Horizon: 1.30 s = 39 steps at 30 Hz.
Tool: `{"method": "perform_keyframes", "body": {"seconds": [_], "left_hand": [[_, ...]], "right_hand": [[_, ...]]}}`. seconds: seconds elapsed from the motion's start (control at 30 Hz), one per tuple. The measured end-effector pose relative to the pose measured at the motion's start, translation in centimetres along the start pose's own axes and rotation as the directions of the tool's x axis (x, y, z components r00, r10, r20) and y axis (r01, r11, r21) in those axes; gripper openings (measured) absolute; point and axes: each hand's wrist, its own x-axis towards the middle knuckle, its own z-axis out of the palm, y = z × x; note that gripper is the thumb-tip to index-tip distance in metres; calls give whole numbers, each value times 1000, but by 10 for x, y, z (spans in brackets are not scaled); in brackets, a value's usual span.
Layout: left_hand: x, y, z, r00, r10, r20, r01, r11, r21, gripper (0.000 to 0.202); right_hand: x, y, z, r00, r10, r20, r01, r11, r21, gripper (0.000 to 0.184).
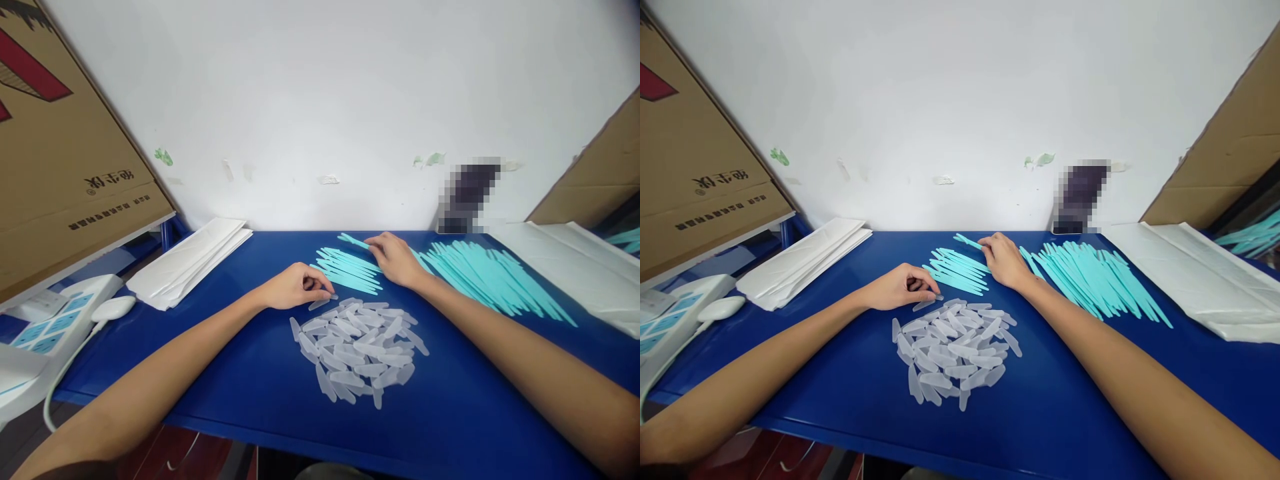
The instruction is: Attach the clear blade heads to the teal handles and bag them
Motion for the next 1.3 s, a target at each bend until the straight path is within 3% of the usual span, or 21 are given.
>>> {"method": "perform_keyframes", "body": {"seconds": [0.13, 0.27, 0.33, 0.43, 0.53, 0.6, 0.67, 0.73, 0.83, 0.93, 1.1, 1.3], "left_hand": [[3, -8, -2, 994, 41, -102, -49, 996, -78, 27], [7, -20, -3, 965, -61, -256, -42, 924, -379, 26], [10, -24, -3, 926, -163, -340, -43, 850, -525, 30], [14, -29, -2, 833, -264, -486, -113, 779, -616, 35], [15, -32, -3, 737, -306, -603, -131, 810, -572, 36], [15, -34, -5, 707, -293, -644, -100, 860, -501, 37], [14, -34, -6, 718, -248, -651, -71, 903, -423, 38], [12, -32, -6, 773, -181, -608, -57, 935, -351, 37], [7, -23, -3, 884, -46, -465, -39, 984, -173, 27], [0, -12, -2, 947, 103, -303, -77, 992, 98, 16], [-11, 5, -14, 972, 229, -46, -184, 873, 451, 18], [-18, 21, -22, 980, 196, 44, -190, 839, 510, 23]], "right_hand": [[0, 0, 0, 995, -3, -98, 4, 1000, 11, 31], [-2, 1, -2, 992, 30, -123, -26, 999, 27, 31], [-4, 0, -3, 996, 50, -80, -49, 998, 25, 32], [-7, -5, -8, 994, 88, -65, -90, 995, -36, 35], [-9, -12, -12, 992, 101, -79, -108, 990, -90, 38], [-10, -15, -14, 992, 100, -82, -108, 989, -105, 39], [-11, -18, -16, 992, 90, -87, -99, 989, -106, 41], [-12, -19, -17, 995, 53, -90, -61, 994, -93, 42], [-13, -19, -16, 997, -12, -76, 6, 997, -77, 43], [-13, -18, -16, 998, 9, -60, -14, 996, -84, 43], [-14, -20, -19, 997, 35, -66, -42, 993, -109, 45], [-13, -22, -18, 991, 60, -123, -72, 992, -100, 50]]}}
